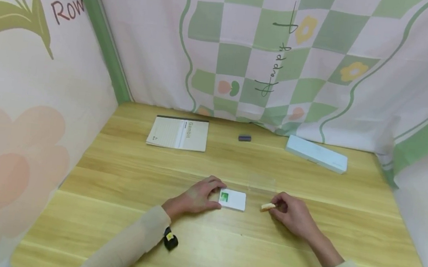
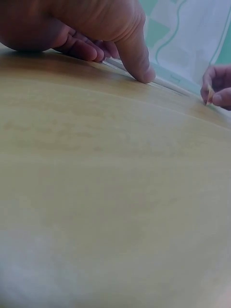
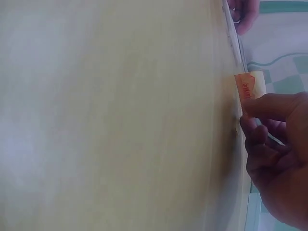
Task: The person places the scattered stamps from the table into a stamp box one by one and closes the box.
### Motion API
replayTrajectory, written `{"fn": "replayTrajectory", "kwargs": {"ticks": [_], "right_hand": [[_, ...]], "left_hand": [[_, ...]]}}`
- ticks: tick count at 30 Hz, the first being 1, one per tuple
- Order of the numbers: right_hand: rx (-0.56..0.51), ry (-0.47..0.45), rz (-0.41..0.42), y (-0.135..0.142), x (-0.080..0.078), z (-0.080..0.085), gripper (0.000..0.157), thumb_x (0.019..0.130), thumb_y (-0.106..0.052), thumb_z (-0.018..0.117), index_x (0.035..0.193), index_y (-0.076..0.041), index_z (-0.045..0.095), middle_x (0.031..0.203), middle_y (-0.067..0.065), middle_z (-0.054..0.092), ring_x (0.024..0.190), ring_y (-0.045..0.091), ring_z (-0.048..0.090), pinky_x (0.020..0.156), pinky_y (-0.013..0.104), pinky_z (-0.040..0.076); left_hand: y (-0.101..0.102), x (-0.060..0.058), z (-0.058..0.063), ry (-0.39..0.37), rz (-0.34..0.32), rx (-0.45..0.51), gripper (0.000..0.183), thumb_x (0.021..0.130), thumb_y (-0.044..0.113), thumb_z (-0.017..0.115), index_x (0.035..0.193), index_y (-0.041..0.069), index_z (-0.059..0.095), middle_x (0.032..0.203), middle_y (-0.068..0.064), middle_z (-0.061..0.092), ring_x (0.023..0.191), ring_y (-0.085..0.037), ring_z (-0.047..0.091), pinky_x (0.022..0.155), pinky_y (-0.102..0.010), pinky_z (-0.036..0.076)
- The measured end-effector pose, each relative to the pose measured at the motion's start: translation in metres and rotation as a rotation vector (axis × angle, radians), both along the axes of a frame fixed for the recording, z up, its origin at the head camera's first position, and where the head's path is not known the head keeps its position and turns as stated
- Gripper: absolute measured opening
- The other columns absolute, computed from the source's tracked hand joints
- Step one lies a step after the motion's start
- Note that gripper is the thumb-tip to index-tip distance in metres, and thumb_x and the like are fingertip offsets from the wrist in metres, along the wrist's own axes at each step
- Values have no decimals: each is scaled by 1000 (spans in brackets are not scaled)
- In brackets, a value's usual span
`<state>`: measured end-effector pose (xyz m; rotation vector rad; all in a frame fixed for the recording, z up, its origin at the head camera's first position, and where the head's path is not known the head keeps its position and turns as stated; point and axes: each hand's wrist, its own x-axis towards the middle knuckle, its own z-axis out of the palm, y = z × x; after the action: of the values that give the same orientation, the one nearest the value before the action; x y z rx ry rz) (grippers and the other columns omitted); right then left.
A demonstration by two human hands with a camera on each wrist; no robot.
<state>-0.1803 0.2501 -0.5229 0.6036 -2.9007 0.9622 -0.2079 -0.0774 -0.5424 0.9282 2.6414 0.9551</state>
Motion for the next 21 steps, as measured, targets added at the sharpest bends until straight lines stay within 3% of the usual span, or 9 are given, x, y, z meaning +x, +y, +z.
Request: {"fn": "replayTrajectory", "kwargs": {"ticks": [5, 10, 16, 21], "right_hand": [[-76, -92, -18, -2, 0, 2, 20, 82, -9, 78, 98, -8, 66, 82, -3, 64, 71, 6, 58, 61, 23, 51], [-81, -162, -28, -3, -1, 3, 22, 85, -12, 76, 106, -9, 69, 81, -3, 64, 71, 8, 58, 62, 23, 51], [-101, -191, -42, -7, 0, 8, 11, 91, -17, 69, 101, -12, 71, 86, -1, 68, 70, 8, 56, 60, 23, 48], [-127, -223, -53, -19, -3, 15, 9, 93, -20, 67, 94, -11, 69, 75, 1, 63, 60, 11, 49, 51, 24, 42]], "left_hand": [[0, 0, 1, 4, -6, 3, 57, 86, 30, 74, 136, 12, 53, 133, -4, 52, 120, -18, 51, 105, -33, 42], [-1, 0, 1, 4, -8, 11, 57, 86, 30, 74, 136, 12, 53, 133, -5, 52, 120, -18, 51, 105, -33, 42], [-1, -1, -1, 5, -5, 9, 57, 86, 31, 74, 136, 13, 52, 133, -4, 52, 119, -18, 51, 104, -32, 43], [-2, -1, -1, -3, -4, 4, 58, 86, 32, 74, 137, 13, 52, 133, -3, 52, 119, -17, 52, 104, -31, 43]]}}
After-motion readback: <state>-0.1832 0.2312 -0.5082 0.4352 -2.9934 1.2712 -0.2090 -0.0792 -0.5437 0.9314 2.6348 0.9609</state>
